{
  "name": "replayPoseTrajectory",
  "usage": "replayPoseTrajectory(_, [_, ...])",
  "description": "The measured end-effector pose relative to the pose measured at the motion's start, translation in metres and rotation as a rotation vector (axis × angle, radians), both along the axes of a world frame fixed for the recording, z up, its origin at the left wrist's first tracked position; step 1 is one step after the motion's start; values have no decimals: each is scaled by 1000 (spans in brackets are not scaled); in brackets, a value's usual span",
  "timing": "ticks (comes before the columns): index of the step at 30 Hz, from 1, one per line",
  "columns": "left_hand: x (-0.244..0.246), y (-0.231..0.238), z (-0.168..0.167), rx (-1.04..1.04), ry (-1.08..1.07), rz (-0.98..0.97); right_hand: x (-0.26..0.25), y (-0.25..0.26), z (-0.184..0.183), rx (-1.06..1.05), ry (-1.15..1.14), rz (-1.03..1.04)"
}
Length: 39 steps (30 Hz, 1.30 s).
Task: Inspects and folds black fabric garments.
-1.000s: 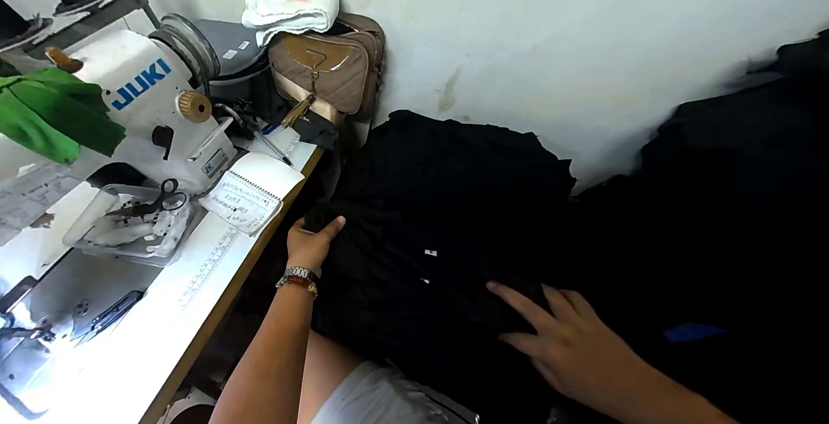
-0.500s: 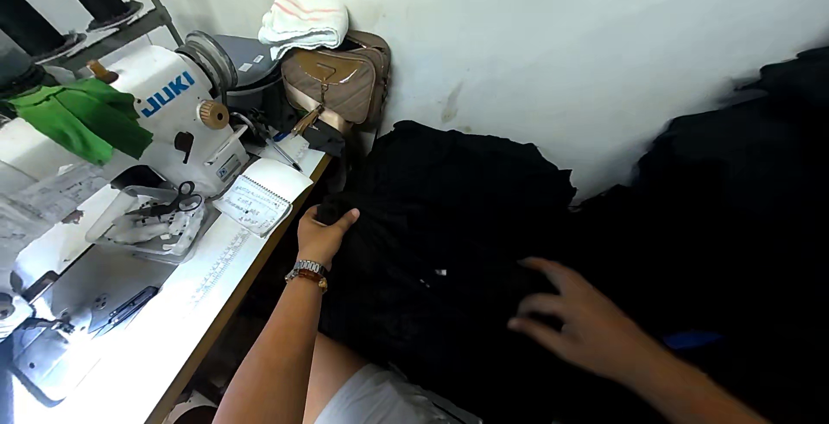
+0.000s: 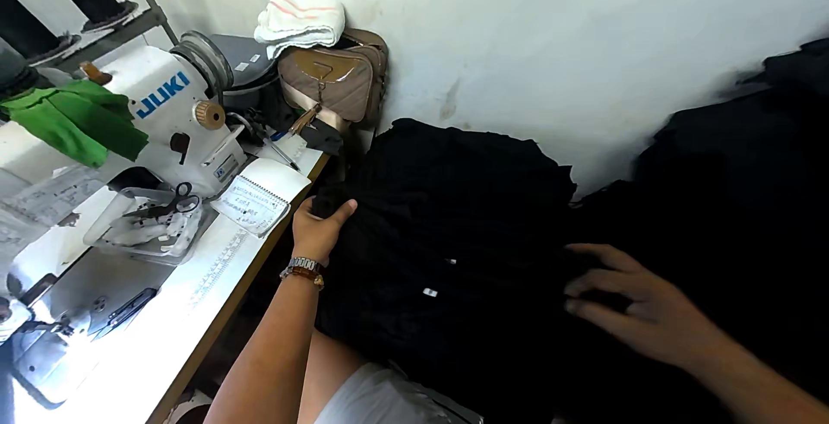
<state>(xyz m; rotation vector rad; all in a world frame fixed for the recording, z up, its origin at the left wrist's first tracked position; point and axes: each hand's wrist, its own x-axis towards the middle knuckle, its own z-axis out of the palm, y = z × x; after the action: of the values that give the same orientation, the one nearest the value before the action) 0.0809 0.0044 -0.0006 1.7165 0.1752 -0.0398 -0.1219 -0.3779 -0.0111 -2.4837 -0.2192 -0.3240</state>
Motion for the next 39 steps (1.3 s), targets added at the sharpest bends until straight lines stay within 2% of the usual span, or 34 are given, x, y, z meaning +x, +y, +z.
replayPoseTrajectory(3, [1, -1, -1, 0, -14, -32, 2, -20, 4, 51, 61, -31])
replayPoseTrajectory(7, [-7, -1, -4, 98, 50, -69, 11, -17, -33, 63, 97, -65])
replayPoseTrajectory(10, [-16, 3, -3, 129, 150, -63, 19, -15, -45, 76, 130, -145])
replayPoseTrajectory(14, [-23, 15, -24, 140, 208, -89, 24, -10, -41, 16, 144, -9])
replayPoseTrajectory(18, [-21, 21, -37, 25, 236, -126, 20, -10, -36, -22, 244, 35])
replayPoseTrajectory(21, [-25, 41, -48, -54, 148, -346, 15, 11, -39, -55, 212, -67])
replayPoseTrajectory(23, [-23, 55, -61, 14, 165, -474, 12, 16, -46, -50, 184, -149])
replayPoseTrajectory(26, [-25, 58, -61, 191, 228, -524, 9, 22, -36, 72, 266, -300])
replayPoseTrajectory(31, [-27, 44, -39, 178, 129, -550, 14, 19, -26, 223, 448, -443])
replayPoseTrajectory(35, [-21, 35, -14, 5, -73, -491, 25, 14, 10, 94, 254, -396])
replayPoseTrajectory(37, [-14, 25, 13, -83, -167, -441, 35, 5, 48, -8, 109, -352])
replayPoseTrajectory(39, [-5, 12, 56, -182, -191, -347, 43, 0, 107, -78, -67, -342])
